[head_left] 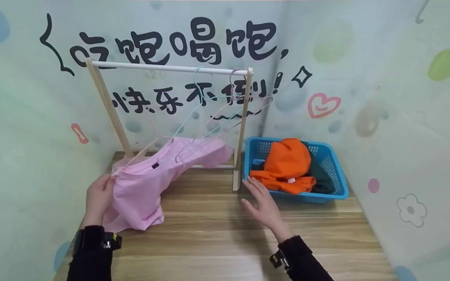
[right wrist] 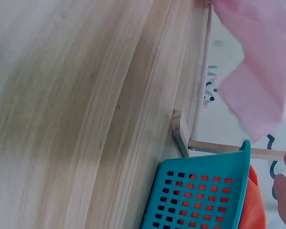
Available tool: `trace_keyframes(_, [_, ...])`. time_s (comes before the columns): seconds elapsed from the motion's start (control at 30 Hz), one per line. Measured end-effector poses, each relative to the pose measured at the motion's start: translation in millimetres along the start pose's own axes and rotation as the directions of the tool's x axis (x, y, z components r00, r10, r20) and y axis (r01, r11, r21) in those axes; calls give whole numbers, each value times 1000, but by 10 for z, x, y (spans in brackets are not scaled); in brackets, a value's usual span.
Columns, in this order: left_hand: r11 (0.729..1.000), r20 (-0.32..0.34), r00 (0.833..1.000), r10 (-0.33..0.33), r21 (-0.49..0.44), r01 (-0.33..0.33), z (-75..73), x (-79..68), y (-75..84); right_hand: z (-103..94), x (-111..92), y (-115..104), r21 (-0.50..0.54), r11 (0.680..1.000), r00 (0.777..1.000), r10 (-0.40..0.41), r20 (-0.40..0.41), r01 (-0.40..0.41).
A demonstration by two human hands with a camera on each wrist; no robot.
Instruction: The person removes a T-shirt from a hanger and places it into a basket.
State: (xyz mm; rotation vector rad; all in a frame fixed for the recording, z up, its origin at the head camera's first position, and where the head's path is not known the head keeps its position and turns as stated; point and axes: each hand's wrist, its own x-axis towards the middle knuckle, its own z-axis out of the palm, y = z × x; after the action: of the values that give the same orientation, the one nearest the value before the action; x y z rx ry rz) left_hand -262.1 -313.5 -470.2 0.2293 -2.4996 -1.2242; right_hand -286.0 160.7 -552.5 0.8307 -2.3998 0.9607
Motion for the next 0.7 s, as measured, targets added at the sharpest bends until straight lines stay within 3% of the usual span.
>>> trace_keyframes(0.23, [998,141,989,37,44,-43,120,-124,-252,92,77,-55,84,992,995,94,-12,-93])
trace_keyframes(0.53, [993,218,969,115,-24,-112,195,-208,-397,146,143,-106,144,968,979,202,37,-205])
trace_keyframes(0.7, [991,260,957,126,-71,-111,222,-224,-428,185,122,-80,137,963,972,225,75,-233])
